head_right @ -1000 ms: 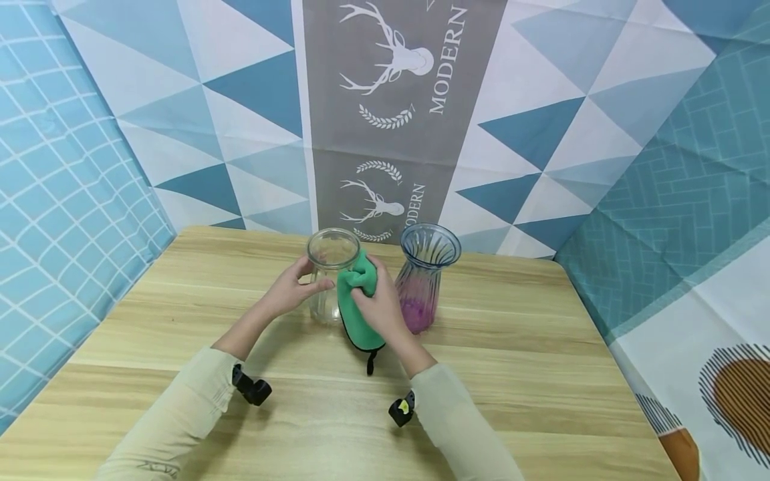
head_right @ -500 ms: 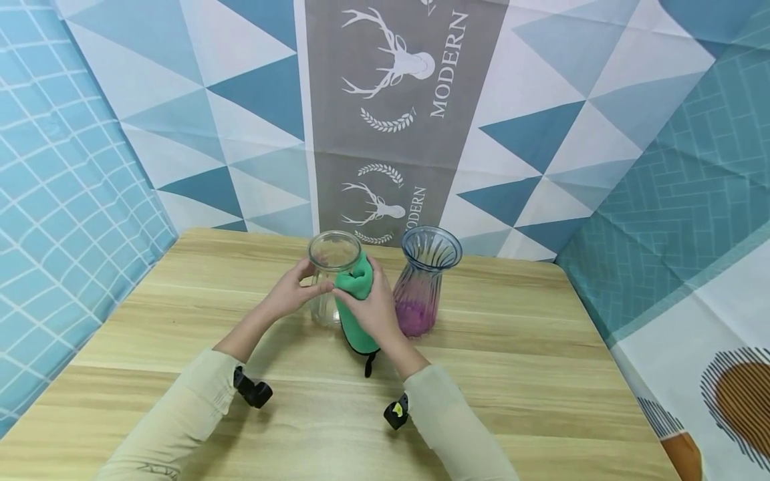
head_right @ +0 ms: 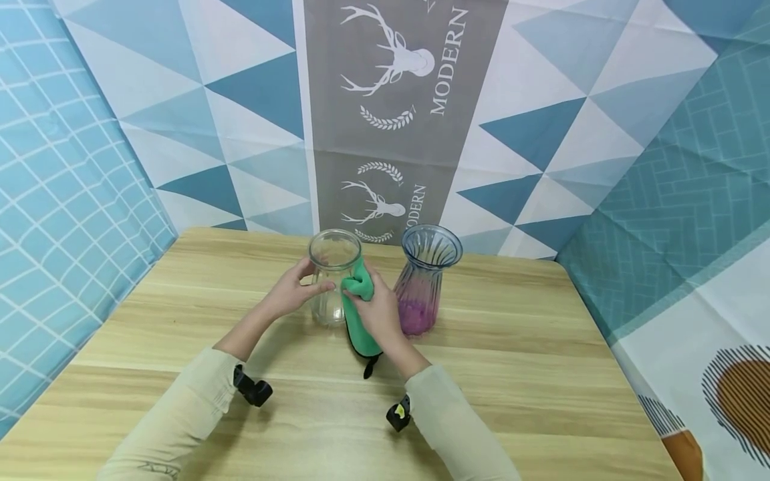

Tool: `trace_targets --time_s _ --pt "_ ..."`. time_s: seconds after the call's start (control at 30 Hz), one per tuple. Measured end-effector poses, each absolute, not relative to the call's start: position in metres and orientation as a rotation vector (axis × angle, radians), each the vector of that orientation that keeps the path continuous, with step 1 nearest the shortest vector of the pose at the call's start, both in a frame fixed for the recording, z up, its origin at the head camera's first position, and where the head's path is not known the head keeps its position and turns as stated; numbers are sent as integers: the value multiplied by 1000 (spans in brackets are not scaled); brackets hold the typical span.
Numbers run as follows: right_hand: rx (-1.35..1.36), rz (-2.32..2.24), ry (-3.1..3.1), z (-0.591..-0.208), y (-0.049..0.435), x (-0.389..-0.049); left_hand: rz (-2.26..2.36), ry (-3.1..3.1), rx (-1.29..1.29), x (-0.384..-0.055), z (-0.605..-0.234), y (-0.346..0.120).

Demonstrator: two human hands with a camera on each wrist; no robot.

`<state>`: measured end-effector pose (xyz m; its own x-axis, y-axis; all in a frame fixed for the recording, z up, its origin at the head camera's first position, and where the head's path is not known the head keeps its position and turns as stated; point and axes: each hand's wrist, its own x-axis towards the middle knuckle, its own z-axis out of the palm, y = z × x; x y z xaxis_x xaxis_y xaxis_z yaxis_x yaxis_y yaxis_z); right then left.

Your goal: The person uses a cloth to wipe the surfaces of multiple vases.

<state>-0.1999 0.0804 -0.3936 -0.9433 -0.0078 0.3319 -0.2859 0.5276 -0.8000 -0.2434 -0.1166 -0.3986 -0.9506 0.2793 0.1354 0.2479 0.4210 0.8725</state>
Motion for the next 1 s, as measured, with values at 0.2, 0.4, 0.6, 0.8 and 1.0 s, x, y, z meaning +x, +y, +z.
trace_targets --time_s 0.2,0.4,0.6,0.8,1.0 --pt "222 1338 -2550 -403 84 -198 1593 2621 493 -245 -399 -117" --pt "201 1357 -2574 -402 89 -196 1591 2624 489 -246 -400 -118" --pt "219 1397 -2516 -393 93 -195 1596 2623 510 -248 -399 -119" --pt "258 1362 -2483 -386 93 -197 1606 2621 505 -248 -399 -119" --pt "275 1332 -2522 -385 88 -199 1614 2608 516 -247 -399 -119"
